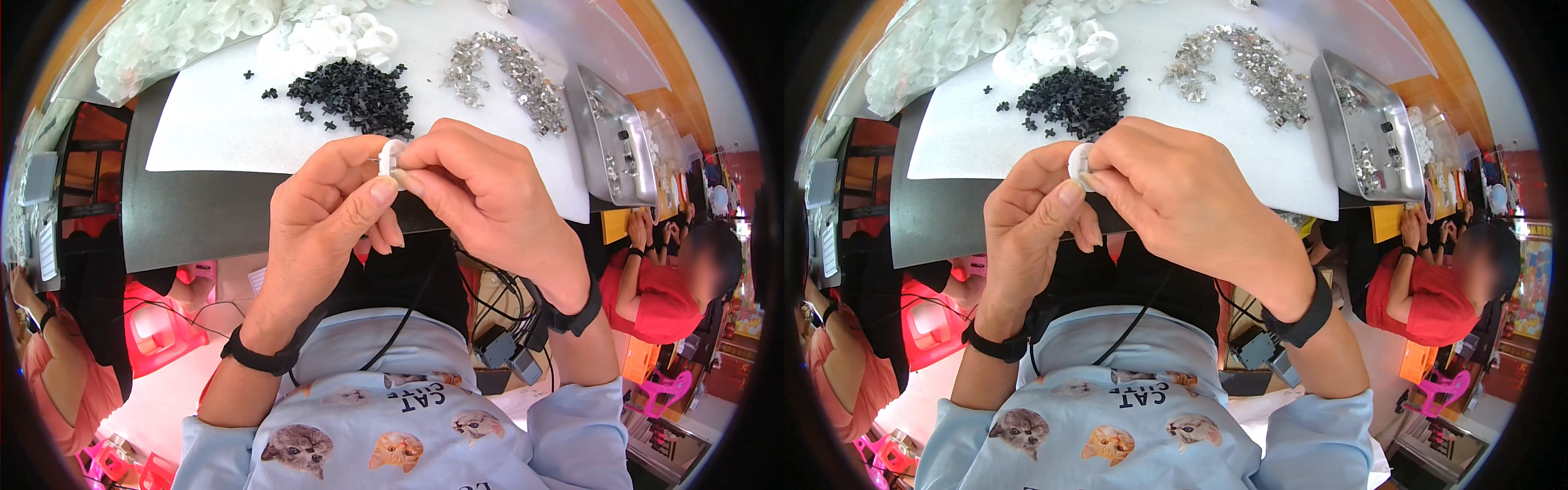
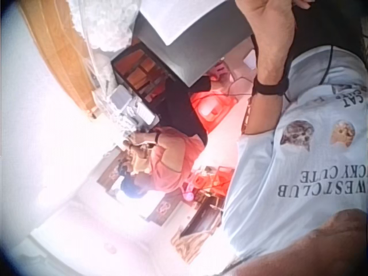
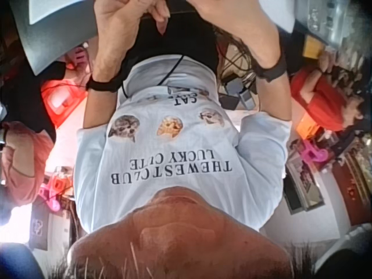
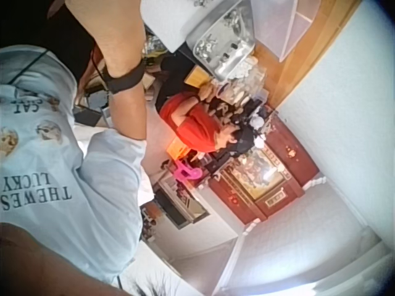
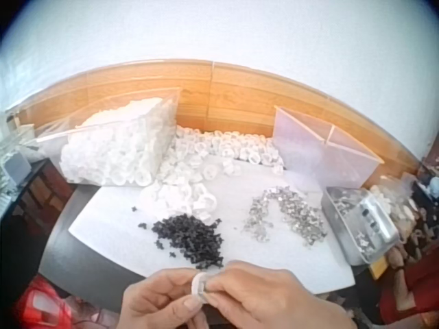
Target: Assembling small plastic and metal components into a circular white plastic housing.
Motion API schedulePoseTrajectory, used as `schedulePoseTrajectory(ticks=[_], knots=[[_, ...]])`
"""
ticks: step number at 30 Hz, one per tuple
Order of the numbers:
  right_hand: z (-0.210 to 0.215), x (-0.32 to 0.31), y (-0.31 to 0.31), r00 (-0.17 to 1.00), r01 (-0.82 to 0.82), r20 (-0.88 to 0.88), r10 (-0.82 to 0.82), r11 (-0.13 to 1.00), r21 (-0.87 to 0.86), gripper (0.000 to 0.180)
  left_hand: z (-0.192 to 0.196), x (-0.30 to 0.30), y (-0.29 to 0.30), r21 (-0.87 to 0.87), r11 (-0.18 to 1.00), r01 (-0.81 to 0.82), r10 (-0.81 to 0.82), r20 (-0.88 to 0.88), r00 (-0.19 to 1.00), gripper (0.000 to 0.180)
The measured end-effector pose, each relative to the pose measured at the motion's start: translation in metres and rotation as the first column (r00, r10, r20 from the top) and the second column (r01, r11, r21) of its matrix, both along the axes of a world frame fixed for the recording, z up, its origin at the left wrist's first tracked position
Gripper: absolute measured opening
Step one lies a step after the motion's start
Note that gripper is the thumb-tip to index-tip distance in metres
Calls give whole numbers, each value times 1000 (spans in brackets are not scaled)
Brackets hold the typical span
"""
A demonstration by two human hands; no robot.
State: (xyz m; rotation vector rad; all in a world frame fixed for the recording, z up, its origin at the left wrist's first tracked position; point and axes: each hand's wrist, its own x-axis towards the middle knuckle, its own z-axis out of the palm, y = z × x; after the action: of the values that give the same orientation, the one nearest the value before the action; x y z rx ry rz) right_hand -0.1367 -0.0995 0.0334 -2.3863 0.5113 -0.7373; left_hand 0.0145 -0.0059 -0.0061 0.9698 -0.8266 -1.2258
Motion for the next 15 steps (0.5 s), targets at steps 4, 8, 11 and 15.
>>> schedulePoseTrajectory(ticks=[4, 8, 11, 15], knots=[[-1, 4, 7, 996, 86, 17, -86, 996, -26, 8, -2, -2, -1, 5, 999, -51, 51, 26, 998, 28], [-4, 5, 14, 993, 118, 20, -119, 992, 35, 8, -4, -3, -1, -20, 998, -63, 64, 70, 995, 29], [-6, 5, 14, 991, 110, 64, -117, 988, 108, 8, -1, -1, 0, -21, 999, -48, 50, 116, 992, 31], [-3, 7, 11, 994, 76, 81, -72, 996, -42, 8, 0, 2, 0, 3, 1000, 1, -1, 30, 1000, 32]])
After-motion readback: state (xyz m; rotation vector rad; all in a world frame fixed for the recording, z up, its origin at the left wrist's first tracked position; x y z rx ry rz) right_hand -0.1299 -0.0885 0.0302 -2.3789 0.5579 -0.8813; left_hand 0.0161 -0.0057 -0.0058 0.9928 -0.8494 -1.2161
